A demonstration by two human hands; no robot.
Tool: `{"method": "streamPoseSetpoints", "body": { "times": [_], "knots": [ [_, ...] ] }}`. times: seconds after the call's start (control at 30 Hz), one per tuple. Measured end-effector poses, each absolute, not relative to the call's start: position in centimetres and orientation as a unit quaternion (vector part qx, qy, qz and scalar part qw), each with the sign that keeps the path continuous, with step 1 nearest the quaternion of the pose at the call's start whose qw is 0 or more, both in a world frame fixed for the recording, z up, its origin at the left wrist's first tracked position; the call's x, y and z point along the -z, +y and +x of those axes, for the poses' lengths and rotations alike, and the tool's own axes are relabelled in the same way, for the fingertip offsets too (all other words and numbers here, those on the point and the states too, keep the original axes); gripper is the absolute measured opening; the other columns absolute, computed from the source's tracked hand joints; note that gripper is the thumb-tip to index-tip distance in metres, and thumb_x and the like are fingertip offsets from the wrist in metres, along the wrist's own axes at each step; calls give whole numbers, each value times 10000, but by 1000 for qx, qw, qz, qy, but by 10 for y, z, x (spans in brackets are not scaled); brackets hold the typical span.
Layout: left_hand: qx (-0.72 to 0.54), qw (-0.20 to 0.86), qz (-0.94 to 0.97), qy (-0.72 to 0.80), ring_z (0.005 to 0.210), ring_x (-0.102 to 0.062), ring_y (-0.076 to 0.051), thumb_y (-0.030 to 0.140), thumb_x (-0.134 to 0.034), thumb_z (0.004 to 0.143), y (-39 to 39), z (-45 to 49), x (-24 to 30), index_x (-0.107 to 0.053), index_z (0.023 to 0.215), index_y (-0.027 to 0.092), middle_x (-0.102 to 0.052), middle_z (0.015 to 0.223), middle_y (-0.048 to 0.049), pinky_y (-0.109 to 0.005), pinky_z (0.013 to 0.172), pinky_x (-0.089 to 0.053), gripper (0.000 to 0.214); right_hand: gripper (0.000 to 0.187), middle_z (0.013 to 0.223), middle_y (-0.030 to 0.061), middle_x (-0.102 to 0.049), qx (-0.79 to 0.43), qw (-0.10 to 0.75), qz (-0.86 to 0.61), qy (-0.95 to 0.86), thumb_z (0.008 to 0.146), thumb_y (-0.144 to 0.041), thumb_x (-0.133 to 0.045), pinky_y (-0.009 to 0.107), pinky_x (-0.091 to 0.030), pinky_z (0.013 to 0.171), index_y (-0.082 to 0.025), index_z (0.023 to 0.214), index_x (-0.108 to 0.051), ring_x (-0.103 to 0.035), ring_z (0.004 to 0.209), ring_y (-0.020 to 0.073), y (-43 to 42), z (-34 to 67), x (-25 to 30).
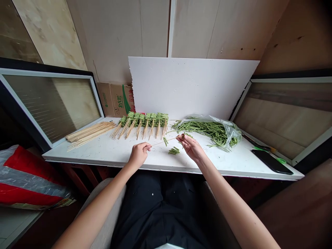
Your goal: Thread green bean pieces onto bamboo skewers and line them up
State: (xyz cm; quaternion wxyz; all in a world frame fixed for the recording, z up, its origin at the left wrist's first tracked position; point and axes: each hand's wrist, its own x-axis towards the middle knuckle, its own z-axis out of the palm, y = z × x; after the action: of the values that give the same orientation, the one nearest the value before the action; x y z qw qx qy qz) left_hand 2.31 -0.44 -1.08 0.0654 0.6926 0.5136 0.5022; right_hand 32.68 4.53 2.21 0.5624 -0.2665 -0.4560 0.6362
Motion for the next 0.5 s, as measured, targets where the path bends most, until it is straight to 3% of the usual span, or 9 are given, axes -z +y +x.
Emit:
{"method": "streamPoseSetpoints", "body": {
  "times": [0.5],
  "knots": [
    [-506,60,686,519,735,-742,-171,-25,-553,891,-3,24,14,-782,833,194,-772,735,-15,-253,755,-569,321,351,1070,99,-841,-594,583,-294,-470,702,-444,-987,316,-632,1011,-201,924,-863,-801,1085,275,48,322,-24]
  ]
}}
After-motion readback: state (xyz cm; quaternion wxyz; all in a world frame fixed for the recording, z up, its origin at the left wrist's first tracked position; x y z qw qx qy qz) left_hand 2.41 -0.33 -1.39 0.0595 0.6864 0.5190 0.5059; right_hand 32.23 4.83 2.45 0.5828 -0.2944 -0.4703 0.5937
